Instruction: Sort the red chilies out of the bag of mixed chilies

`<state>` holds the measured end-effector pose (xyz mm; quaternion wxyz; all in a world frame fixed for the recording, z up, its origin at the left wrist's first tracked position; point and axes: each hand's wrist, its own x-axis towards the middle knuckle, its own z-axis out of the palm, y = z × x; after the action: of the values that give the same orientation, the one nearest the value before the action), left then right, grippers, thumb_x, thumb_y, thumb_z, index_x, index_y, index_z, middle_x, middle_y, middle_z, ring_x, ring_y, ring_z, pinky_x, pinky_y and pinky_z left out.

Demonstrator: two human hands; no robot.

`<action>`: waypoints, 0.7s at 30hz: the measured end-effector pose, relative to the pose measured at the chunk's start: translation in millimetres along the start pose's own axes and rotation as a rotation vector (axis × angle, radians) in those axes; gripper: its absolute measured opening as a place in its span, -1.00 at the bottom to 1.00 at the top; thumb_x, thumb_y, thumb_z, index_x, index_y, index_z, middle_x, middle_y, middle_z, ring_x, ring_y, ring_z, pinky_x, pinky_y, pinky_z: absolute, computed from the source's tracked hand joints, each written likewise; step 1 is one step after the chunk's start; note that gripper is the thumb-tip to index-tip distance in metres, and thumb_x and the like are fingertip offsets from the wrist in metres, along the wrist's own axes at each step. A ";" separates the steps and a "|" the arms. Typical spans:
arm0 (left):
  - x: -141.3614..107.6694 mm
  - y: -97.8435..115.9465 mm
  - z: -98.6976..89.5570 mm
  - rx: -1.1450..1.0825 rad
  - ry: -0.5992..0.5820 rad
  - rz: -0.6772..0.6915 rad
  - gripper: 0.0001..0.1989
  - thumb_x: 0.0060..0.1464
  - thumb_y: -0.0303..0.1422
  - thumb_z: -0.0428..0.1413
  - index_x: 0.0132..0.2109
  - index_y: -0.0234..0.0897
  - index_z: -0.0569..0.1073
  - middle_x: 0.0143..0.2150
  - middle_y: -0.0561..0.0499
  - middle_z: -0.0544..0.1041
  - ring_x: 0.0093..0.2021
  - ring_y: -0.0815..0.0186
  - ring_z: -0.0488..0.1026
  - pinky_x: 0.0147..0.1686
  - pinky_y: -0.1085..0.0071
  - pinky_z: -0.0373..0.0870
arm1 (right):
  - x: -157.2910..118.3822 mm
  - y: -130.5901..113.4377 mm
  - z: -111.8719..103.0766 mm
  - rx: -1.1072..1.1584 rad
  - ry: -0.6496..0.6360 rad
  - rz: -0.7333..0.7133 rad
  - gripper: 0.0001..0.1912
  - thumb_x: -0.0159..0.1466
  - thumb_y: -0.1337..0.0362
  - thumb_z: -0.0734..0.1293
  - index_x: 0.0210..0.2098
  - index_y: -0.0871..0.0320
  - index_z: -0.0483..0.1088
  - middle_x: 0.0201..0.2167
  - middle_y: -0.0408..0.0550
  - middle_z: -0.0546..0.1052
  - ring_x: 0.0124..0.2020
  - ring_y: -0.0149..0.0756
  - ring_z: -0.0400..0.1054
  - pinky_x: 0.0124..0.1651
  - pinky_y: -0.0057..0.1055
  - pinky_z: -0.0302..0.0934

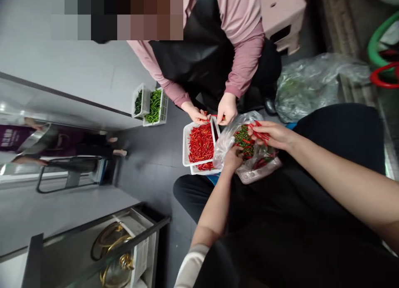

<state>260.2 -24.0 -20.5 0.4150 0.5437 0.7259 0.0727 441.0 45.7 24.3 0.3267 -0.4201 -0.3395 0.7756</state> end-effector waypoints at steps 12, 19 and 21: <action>35.3 17.1 11.2 0.759 0.012 0.254 -0.70 0.15 -0.32 -0.04 0.02 -0.23 0.36 -0.01 -0.15 0.27 -0.04 0.17 0.30 -0.04 0.22 0.26 | 0.4 11.1 4.5 0.254 -0.147 0.123 -0.87 0.03 0.40 0.27 -0.49 0.14 0.18 -0.61 -0.23 0.10 -0.65 -0.54 -0.13 -0.61 -0.48 -0.37; 16.1 -1.7 -1.7 0.488 0.094 0.099 -0.75 0.17 -0.26 -0.05 -0.06 -0.14 0.44 -0.05 -0.03 0.42 -0.08 0.28 0.37 -0.09 0.42 0.29 | 7.4 24.5 5.1 0.059 -0.015 0.151 -0.71 0.18 0.21 0.33 -0.52 0.14 0.14 -0.66 -0.26 0.06 -0.67 -0.55 -0.19 -0.62 -0.48 -0.35; 5.2 -9.5 -11.0 0.399 0.123 -0.025 -0.73 0.19 -0.24 -0.08 -0.05 -0.07 0.43 -0.10 0.00 0.46 -0.13 0.29 0.41 -0.13 0.42 0.32 | 10.7 30.8 7.6 -0.071 0.042 0.135 -0.81 0.21 0.22 0.29 -0.46 0.14 0.23 -0.67 -0.24 0.12 -0.67 -0.51 -0.12 -0.63 -0.48 -0.29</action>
<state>245.5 -19.6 -21.4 0.2547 0.6005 0.7567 -0.0445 422.9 35.2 -1.8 0.2655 -0.4694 -0.3308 0.7745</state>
